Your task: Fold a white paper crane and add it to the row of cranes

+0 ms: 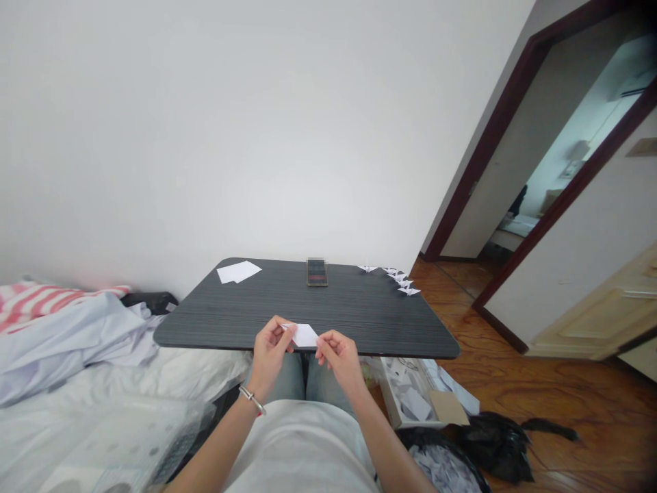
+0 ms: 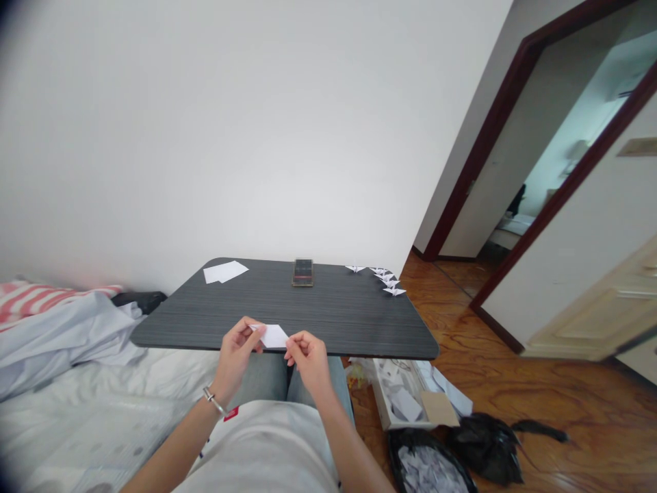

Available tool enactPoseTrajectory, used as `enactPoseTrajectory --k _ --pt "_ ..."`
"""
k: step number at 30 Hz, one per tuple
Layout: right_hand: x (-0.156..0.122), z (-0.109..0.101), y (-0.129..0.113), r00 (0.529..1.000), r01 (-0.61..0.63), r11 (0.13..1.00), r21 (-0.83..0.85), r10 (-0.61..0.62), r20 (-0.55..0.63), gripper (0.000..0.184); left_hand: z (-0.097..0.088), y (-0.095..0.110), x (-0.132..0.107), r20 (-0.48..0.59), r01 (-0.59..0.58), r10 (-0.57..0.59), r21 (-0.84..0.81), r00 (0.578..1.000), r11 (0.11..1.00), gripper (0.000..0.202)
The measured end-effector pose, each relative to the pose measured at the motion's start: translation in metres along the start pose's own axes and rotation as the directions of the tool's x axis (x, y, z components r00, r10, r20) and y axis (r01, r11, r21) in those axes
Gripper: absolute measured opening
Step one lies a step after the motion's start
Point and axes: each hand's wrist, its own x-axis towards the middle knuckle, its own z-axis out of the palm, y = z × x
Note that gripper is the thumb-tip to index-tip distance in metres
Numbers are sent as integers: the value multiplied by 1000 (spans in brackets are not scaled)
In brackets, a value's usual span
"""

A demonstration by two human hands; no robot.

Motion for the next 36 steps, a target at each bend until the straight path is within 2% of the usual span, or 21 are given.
enactPoseTrajectory --k 3,6,18,22,24,29,34,36 --pt "0 2 1 999 -36 998 56 34 30 20 0 0 0 -10 4 -4 -8 1000 1000 17" --pt "1 3 1 999 -19 995 99 16 34 24 0 -1 -1 -19 8 -9 -16 1000 1000 18" --pt "3 -7 -5 991 57 986 154 -37 -129 23 2 -5 -1 36 49 -47 -51 998 998 24" --pt "2 -8 -6 991 72 991 112 -59 -117 23 0 -4 -1 7 52 -52 -70 999 996 18" --pt "1 -8 -7 993 75 994 79 -68 -96 24 -1 -4 0 37 65 -63 -71 997 995 18" --pt "0 -6 -8 997 70 997 34 -69 -43 25 -1 -5 2 139 86 -90 35 986 996 25" --pt "2 -6 -4 997 62 997 54 -60 -45 16 -1 -5 2 134 85 -99 108 986 991 23" --pt "1 -6 -3 995 86 994 68 -83 -54 22 -1 -4 2 129 81 -95 113 987 990 22"
